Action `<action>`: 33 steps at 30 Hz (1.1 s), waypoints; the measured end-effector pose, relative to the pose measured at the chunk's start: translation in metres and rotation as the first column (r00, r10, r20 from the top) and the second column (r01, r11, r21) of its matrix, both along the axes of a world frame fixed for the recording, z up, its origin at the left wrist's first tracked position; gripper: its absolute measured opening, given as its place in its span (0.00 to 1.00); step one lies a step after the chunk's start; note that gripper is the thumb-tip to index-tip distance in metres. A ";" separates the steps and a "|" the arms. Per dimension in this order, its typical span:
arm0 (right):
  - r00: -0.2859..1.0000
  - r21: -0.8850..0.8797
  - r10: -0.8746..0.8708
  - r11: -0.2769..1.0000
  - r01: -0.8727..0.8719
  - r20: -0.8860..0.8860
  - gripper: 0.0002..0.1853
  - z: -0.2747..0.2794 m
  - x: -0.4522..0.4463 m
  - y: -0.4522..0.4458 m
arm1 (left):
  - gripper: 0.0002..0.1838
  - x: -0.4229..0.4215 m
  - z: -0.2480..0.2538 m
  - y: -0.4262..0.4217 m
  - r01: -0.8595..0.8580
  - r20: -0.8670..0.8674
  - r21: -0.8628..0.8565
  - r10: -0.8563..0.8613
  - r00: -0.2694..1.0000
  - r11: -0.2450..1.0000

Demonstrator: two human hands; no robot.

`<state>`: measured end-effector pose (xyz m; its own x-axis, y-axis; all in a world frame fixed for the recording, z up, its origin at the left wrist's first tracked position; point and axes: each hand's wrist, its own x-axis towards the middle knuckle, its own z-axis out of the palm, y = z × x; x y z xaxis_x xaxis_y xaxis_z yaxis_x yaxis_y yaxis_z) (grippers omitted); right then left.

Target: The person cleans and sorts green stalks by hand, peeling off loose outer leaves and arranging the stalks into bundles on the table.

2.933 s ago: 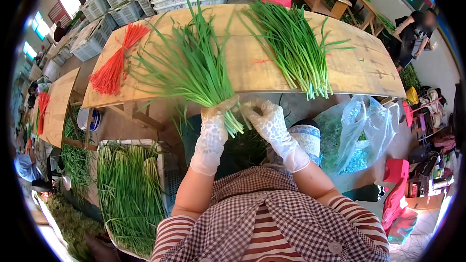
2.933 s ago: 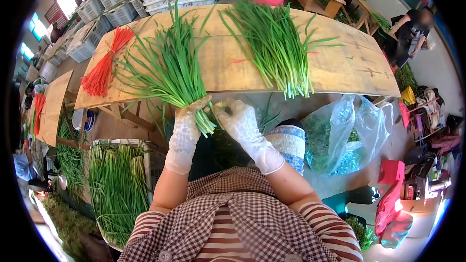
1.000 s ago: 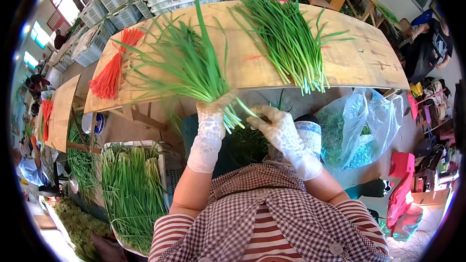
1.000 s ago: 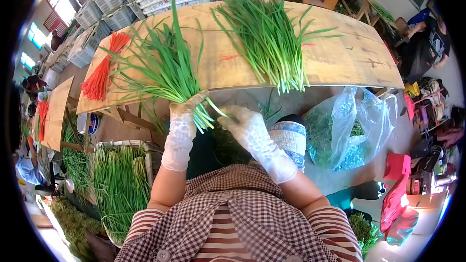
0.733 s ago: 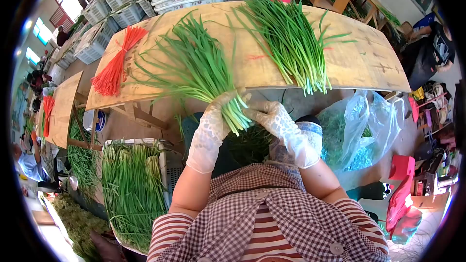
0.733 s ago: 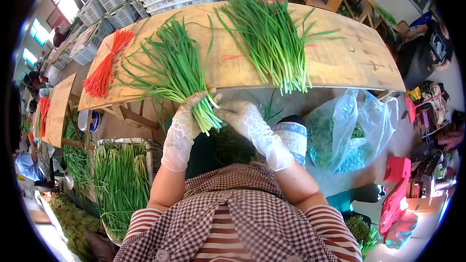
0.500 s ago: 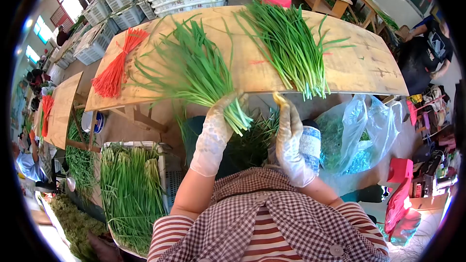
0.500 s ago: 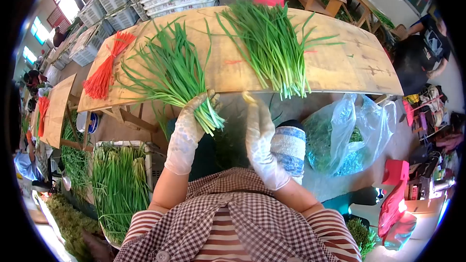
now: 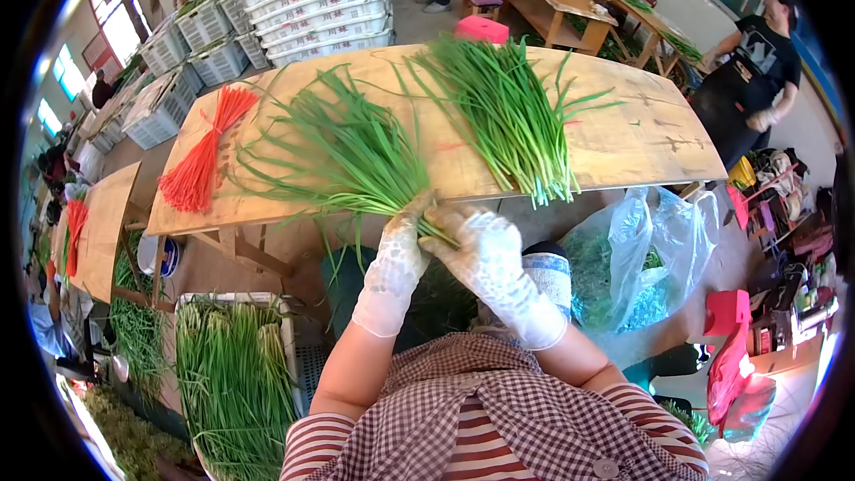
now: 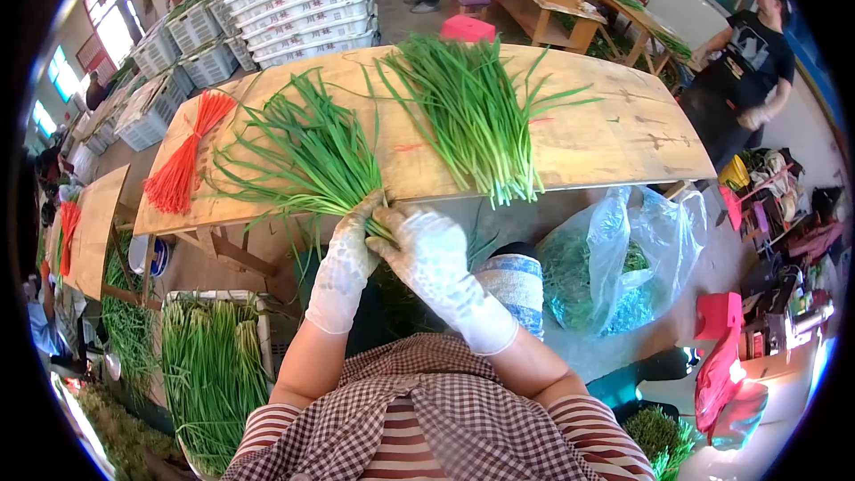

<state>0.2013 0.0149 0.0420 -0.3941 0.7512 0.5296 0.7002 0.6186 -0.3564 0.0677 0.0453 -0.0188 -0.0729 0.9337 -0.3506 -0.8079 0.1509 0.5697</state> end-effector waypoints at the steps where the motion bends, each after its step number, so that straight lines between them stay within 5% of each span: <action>1: 0.998 -0.075 -0.020 0.997 0.015 -0.054 0.15 -0.007 0.000 0.001 | 0.14 0.004 0.009 -0.003 -0.005 0.023 -0.017 0.006 1.000 1.000; 5: 0.960 -0.352 -0.065 0.935 -0.036 -0.271 0.14 -0.022 0.002 0.015 | 0.17 -0.005 0.013 -0.006 0.091 0.316 0.063 -0.106 0.943 0.994; 8: 0.928 -0.585 -0.142 0.806 -0.094 -0.344 0.15 -0.018 0.002 0.024 | 0.17 -0.005 0.011 -0.009 0.090 0.267 0.060 -0.102 0.958 0.994; 12: 0.952 -0.439 -0.178 0.897 0.053 -0.249 0.20 -0.013 -0.006 0.013 | 0.17 -0.002 0.028 -0.013 0.102 0.270 -0.011 -0.095 0.958 0.995; 14: 0.971 -0.153 -0.067 0.988 0.032 -0.231 0.20 -0.009 -0.011 0.007 | 0.17 -0.020 -0.036 -0.010 0.087 -0.373 0.104 -0.042 0.927 0.991; 16: 0.999 0.067 0.026 0.997 -0.023 -0.042 0.22 -0.003 -0.009 0.003 | 0.21 -0.004 0.013 -0.006 -0.014 -0.066 -0.223 -0.001 0.998 0.975; 20: 0.990 0.044 0.000 0.999 -0.006 0.144 0.14 -0.017 -0.012 0.009 | 0.16 -0.012 -0.010 0.001 0.197 0.118 0.056 -0.202 0.972 0.979; 23: 0.972 0.190 -0.072 0.981 0.029 0.223 0.12 -0.038 -0.021 0.013 | 0.16 -0.001 -0.011 0.006 0.065 0.139 -0.004 -0.064 0.988 0.998; 27: 0.985 -0.048 0.019 0.999 -0.011 0.173 0.11 -0.018 -0.013 0.010 | 0.13 0.002 0.025 -0.007 0.063 0.164 0.031 -0.067 0.984 0.998; 31: 0.996 -0.002 0.046 0.999 -0.046 0.071 0.14 -0.023 -0.012 0.000 | 0.12 -0.013 -0.002 0.007 0.108 0.066 0.069 -0.113 0.991 0.992; 33: 0.991 0.202 0.080 0.978 -0.056 -0.112 0.18 -0.009 -0.004 -0.009 | 0.12 -0.016 -0.007 0.006 0.110 0.092 0.073 -0.116 0.989 0.991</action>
<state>0.1969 0.0055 0.0331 -0.3661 0.6000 0.7113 0.6141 0.7301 -0.2998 0.0513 0.0514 -0.0255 0.0654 0.9557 -0.2868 -0.8391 0.2082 0.5025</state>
